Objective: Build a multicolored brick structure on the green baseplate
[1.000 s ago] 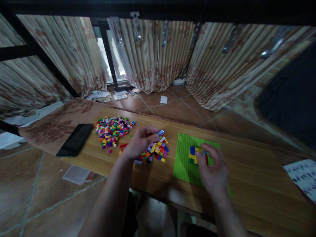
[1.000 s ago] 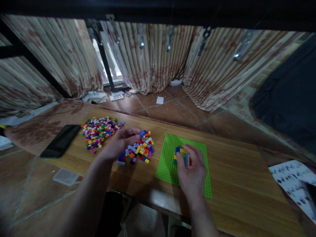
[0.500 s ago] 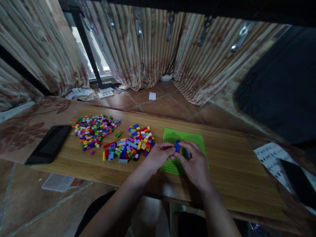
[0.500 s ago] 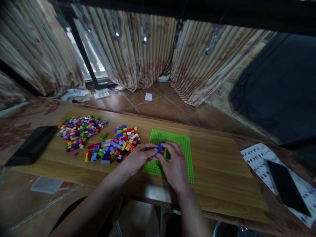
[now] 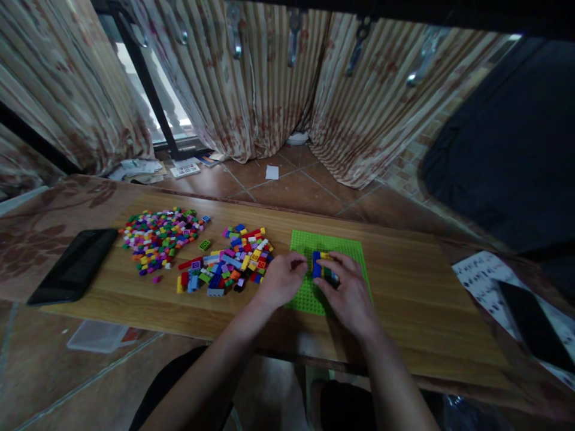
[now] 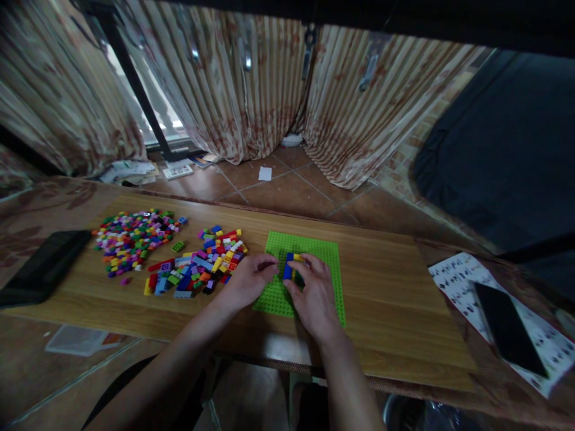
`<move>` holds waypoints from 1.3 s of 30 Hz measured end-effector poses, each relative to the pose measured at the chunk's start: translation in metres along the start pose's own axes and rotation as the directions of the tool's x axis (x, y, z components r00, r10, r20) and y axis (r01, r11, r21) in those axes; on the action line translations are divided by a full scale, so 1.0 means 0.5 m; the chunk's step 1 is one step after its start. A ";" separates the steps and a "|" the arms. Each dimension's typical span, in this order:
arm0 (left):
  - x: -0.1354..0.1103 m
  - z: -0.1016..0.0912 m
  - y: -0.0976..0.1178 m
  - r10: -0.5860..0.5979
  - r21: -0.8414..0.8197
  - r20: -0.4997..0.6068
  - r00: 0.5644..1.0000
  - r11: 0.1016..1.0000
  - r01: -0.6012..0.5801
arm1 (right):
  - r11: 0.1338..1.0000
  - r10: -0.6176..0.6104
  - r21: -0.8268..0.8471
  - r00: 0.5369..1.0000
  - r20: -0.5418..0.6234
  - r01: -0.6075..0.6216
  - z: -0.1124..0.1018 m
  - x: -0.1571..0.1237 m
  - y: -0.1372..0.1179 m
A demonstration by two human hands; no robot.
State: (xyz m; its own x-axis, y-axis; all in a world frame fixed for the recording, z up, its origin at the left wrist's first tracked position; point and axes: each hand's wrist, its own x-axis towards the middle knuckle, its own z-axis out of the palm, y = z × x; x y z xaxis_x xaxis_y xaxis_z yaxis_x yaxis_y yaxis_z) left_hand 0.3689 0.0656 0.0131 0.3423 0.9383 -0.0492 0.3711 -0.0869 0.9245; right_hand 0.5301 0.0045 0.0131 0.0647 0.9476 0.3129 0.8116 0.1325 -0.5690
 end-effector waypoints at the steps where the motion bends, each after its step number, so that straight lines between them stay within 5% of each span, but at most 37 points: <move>1: 0.000 0.000 0.003 0.001 0.002 0.002 1.000 1.000 -0.001 | 1.000 -0.007 -0.012 1.000 0.007 0.007 0.001 0.001 0.000; 13: -0.007 0.017 0.036 -0.021 0.198 0.009 1.000 0.980 0.019 | 0.998 0.047 -0.033 0.999 -0.015 -0.047 -0.006 -0.004 0.007; 21: -0.003 0.020 0.041 -0.042 0.290 -0.007 0.999 0.956 0.042 | 0.940 0.342 0.081 0.926 -0.158 -0.333 -0.018 0.002 0.051; 39: 0.016 0.035 0.046 -0.116 0.273 -0.077 0.990 0.953 0.133 | 0.970 0.241 0.054 0.958 -0.155 -0.236 -0.002 -0.001 0.040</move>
State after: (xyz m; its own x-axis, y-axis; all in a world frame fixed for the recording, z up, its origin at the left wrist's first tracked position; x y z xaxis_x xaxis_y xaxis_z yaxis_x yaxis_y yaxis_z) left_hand 0.3950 0.0652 0.0273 0.2296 0.9649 -0.1273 0.6350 -0.0494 0.7710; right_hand 0.5466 0.0062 0.0023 0.3481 0.8945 0.2805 0.7411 -0.0793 -0.6667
